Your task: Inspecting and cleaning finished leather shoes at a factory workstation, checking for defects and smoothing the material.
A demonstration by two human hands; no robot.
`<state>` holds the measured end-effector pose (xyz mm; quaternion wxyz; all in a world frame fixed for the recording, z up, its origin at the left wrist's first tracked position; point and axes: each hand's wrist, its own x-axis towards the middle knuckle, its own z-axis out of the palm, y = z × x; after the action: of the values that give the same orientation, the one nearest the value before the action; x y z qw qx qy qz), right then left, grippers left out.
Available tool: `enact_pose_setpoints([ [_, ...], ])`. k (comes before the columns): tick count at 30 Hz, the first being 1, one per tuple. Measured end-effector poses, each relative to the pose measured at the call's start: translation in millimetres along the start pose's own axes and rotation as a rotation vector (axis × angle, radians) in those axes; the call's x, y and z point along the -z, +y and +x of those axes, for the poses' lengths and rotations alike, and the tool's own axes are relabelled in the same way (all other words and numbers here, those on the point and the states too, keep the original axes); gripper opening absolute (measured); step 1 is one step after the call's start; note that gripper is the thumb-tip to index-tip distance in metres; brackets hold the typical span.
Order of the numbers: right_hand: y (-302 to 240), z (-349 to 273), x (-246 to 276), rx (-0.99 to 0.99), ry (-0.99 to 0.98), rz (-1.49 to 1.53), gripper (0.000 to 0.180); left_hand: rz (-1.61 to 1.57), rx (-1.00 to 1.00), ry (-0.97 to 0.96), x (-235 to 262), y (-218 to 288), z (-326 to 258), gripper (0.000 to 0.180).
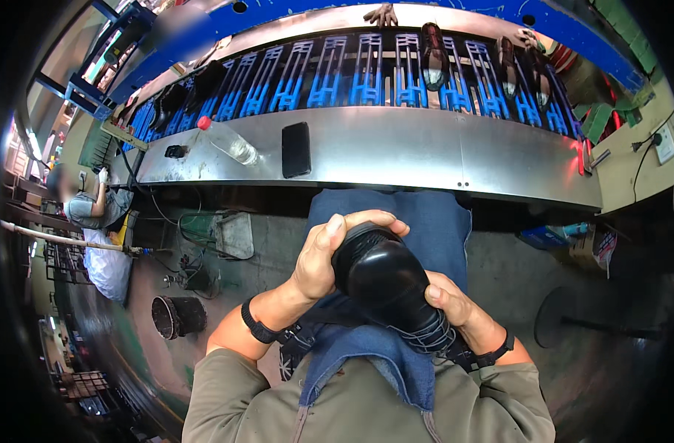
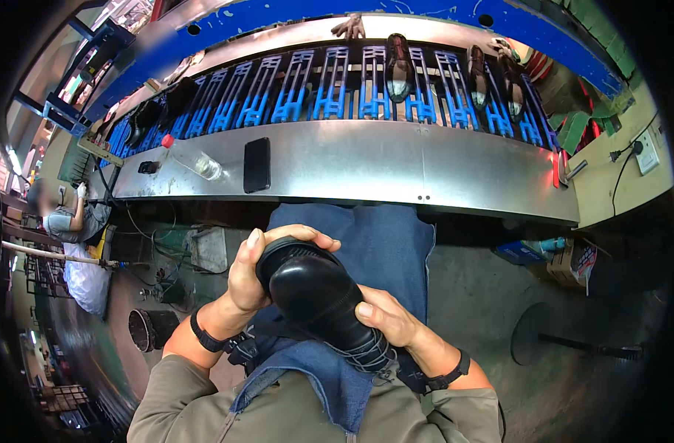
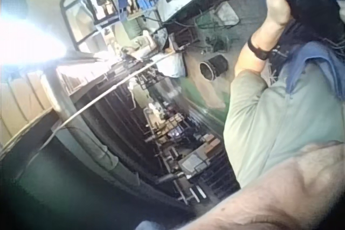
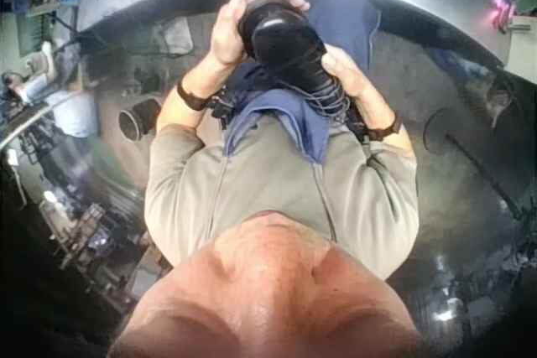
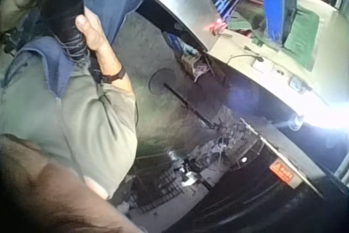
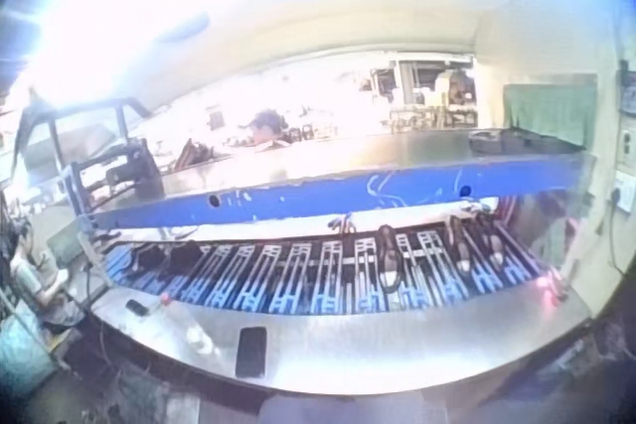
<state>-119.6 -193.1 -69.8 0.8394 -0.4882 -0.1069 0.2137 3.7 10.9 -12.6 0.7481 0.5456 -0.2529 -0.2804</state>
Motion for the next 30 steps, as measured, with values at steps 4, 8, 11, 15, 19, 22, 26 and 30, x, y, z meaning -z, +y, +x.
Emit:
enact_pose_setpoints([
  [4, -4, -2, 0, 0.007, 0.018, 0.001, 0.077, 0.077, -0.024, 0.009, -7, 6, -1, 0.068],
  [8, 1, -3, 2, 0.010, 0.021, -0.003, 0.077, 0.108, -0.010, 0.022, -13, 10, -1, 0.067],
  [11, 1, -1, 2, -0.013, 0.015, -0.002, 0.077, 0.112, -0.009, 0.026, -12, 9, -2, 0.066],
  [15, 1, -1, 6, -0.002, -0.001, 0.012, 0.076, 0.111, 0.003, 0.030, -15, 8, 0, 0.066],
  [19, 3, 1, 7, 0.002, -0.008, 0.015, 0.076, 0.089, -0.002, 0.040, -14, 7, -2, 0.067],
  [22, 2, 0, 8, 0.009, 0.001, 0.003, 0.076, 0.087, 0.003, 0.038, -15, 6, -1, 0.066],
  [26, 7, -1, 10, -0.018, 0.011, 0.037, 0.076, 0.089, -0.018, 0.043, -16, 4, -2, 0.066],
  [30, 8, -3, 12, -0.002, 0.017, 0.003, 0.076, 0.098, 0.001, 0.043, -20, 6, -1, 0.066],
])
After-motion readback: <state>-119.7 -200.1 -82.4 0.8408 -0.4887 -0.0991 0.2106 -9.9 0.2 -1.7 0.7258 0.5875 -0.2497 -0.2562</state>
